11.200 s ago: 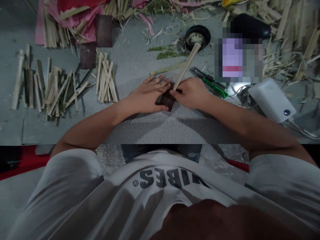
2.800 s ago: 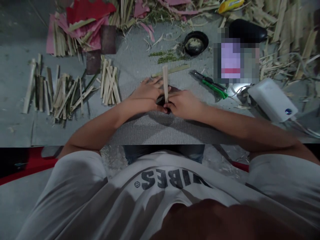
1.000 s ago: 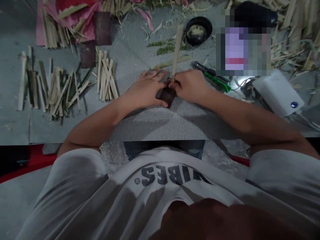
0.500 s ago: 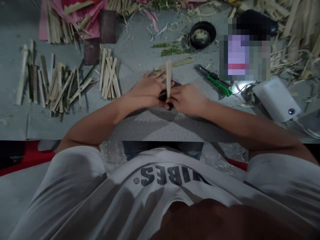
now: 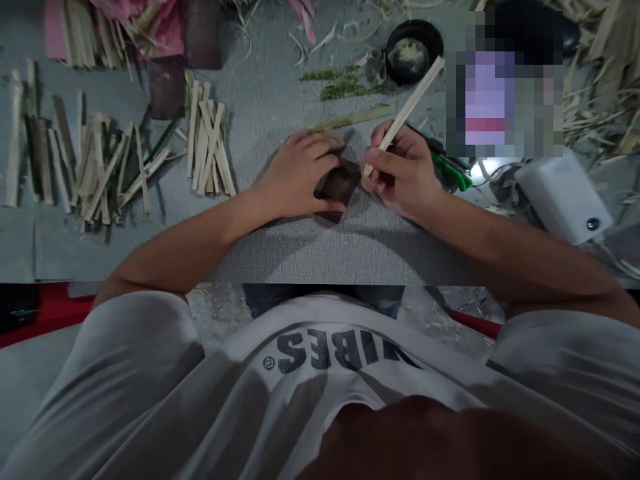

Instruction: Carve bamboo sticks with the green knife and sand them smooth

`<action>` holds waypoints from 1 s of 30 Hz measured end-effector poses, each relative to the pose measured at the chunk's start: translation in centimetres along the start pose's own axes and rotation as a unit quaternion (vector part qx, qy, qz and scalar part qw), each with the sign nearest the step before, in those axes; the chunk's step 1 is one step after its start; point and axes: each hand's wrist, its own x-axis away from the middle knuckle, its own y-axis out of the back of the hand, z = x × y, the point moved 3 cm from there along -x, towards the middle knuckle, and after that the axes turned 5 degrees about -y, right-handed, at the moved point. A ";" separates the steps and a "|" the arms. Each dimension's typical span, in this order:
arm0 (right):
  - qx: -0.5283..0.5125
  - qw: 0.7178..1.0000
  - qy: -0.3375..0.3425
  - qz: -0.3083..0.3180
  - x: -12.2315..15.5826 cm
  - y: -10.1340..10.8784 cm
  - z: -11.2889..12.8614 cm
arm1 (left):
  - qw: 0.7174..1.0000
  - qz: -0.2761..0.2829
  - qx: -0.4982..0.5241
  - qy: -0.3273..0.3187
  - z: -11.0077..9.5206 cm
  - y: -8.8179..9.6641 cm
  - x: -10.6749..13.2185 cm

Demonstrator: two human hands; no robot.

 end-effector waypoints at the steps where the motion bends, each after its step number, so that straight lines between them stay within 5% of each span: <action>1: -0.005 1.000 0.000 0.009 0.2 -0.2 0.0 | 1.000 -0.015 0.012 -0.005 0.0 -0.2 0.0; 7: 0.050 0.995 0.038 0.071 0.8 -1.1 0.0 | 0.987 -0.057 0.142 -0.048 -1.1 -1.1 0.3; 13: 0.050 0.993 0.005 0.109 1.2 -0.7 0.1 | 0.957 -0.086 0.273 -0.051 -1.9 -1.0 0.5; 18: 0.014 0.991 -0.012 0.130 1.1 -0.9 0.2 | 0.958 -0.109 0.261 -0.054 -1.6 -1.2 0.4; 30: 0.024 0.997 -0.031 0.071 1.5 -1.7 0.8 | 0.961 -0.120 0.247 -0.020 -1.6 -0.8 0.7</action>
